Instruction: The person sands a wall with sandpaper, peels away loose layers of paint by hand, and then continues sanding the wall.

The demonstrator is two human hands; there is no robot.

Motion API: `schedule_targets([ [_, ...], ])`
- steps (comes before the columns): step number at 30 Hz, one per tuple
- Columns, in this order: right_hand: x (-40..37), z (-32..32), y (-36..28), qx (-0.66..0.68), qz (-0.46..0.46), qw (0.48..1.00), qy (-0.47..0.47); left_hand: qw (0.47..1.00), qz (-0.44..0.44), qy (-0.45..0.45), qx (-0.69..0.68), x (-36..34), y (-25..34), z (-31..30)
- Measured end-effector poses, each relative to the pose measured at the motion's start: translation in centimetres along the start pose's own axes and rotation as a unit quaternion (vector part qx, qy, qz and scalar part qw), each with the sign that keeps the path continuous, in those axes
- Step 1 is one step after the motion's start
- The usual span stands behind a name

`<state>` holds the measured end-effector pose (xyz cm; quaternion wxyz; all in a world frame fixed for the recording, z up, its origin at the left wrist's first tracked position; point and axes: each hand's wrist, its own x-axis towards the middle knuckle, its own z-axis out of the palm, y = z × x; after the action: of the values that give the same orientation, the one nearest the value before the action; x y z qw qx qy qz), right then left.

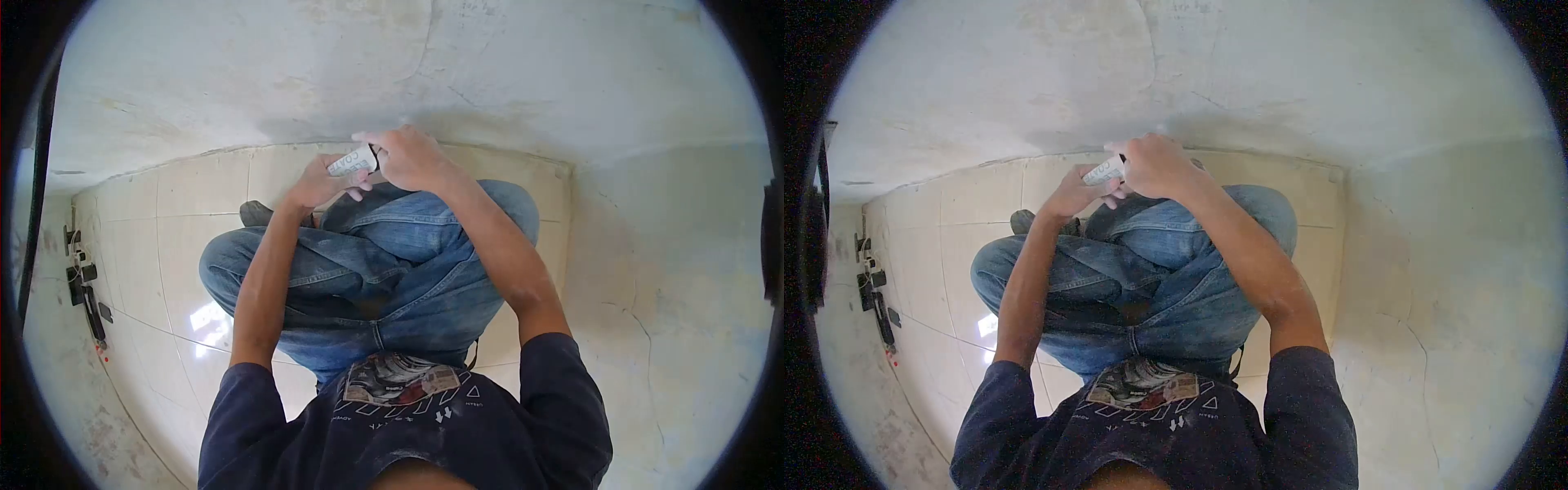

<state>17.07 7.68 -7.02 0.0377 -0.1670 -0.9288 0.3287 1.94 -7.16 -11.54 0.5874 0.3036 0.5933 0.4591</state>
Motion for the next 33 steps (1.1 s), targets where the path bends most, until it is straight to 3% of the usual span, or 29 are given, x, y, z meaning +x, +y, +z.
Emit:
schedule_targets([
  [2,0.4,0.5,0.5,0.04,0.018,0.998,0.038,0.999,0.04,0.009,0.001,0.8,-1.1,-0.3],
  [6,-0.2,0.1,-0.5,-0.067,0.008,0.998,0.015,0.996,0.086,0.038,0.006,0.9,-1.6,-0.3],
  [12,0.0,0.1,-0.5,-0.092,0.001,0.996,0.003,0.944,0.092,0.182,0.26,0.3,-1.2,1.2],
  [15,0.0,0.6,-0.3,-0.08,-0.013,0.997,-0.009,0.774,0.408,0.256,0.411,1.6,-2.3,1.1],
  [21,-0.2,0.7,-1.3,-0.067,-0.02,0.997,-0.022,0.841,0.296,0.243,0.382,0.7,-2.6,1.6],
  [24,-0.3,0.6,-1.3,-0.045,-0.056,0.997,0.001,0.841,0.285,0.251,0.386,0.5,-2.0,1.6],
  [30,0.0,0.8,-1.1,-0.02,-0.103,0.991,0.087,0.817,0.36,0.31,0.328,1.1,-1.6,1.5],
  [33,0.1,0.7,-0.9,-0.032,-0.094,0.991,0.094,0.814,0.343,0.344,0.319,0.8,-1.4,1.4],
])
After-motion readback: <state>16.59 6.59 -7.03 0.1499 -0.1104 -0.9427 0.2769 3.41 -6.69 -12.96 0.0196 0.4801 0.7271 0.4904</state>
